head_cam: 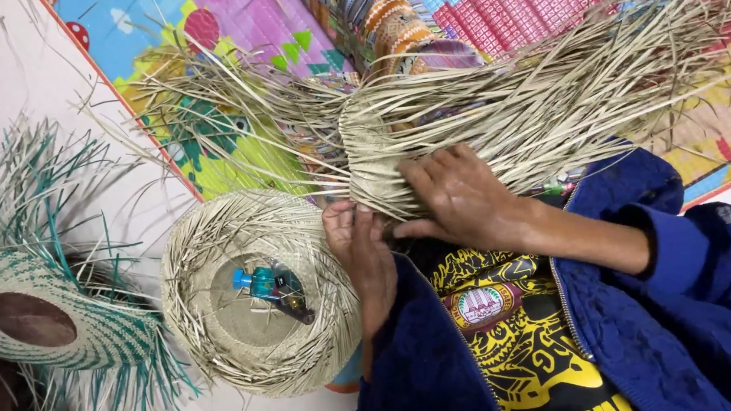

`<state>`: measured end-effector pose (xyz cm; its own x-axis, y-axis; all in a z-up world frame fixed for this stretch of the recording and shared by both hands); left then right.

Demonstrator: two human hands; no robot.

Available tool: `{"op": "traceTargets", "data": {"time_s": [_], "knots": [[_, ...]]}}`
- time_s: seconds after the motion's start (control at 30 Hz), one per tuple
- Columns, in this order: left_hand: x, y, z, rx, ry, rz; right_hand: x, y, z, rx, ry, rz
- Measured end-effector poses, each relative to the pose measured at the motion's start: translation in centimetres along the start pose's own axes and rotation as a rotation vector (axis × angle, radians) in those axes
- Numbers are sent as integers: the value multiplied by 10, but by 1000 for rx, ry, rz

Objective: A person is weaving a hat using dried straw or grass fibers while sitting on the floor.

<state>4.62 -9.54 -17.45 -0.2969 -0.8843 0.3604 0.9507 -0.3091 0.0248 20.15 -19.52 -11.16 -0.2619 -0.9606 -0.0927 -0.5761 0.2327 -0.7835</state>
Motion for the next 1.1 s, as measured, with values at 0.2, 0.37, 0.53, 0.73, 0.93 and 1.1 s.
{"op": "traceTargets", "data": {"time_s": [0.2, 0.37, 0.53, 0.73, 0.93, 1.1], "knots": [[1, 1, -5, 163, -34, -63, 16, 26, -35, 133, -99, 121], [4, 5, 9, 169, -60, -74, 16, 6, -52, 183, -74, 148], [-4, -2, -2, 206, -63, -89, 15, 0, -53, 164, -107, 142], [-6, -4, -3, 226, -76, -85, 15, 3, -55, 168, -147, 198], [0, 6, 6, 281, -101, -109, 17, -14, -40, 147, -119, 24], [1, 9, -7, 242, -98, -150, 31, -20, -2, 176, -31, -200]]}}
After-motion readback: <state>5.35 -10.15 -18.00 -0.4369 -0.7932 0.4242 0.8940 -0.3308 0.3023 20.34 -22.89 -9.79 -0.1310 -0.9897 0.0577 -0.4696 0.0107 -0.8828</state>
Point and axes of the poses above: each hand's wrist, its own x-axis away from the middle knuckle, its own y-axis out of the palm, z = x × y, the point moved 3 cm from there along -x, towards the middle knuckle, and after that the axes turned 8 degrees about -x, right-handed, at the moved point
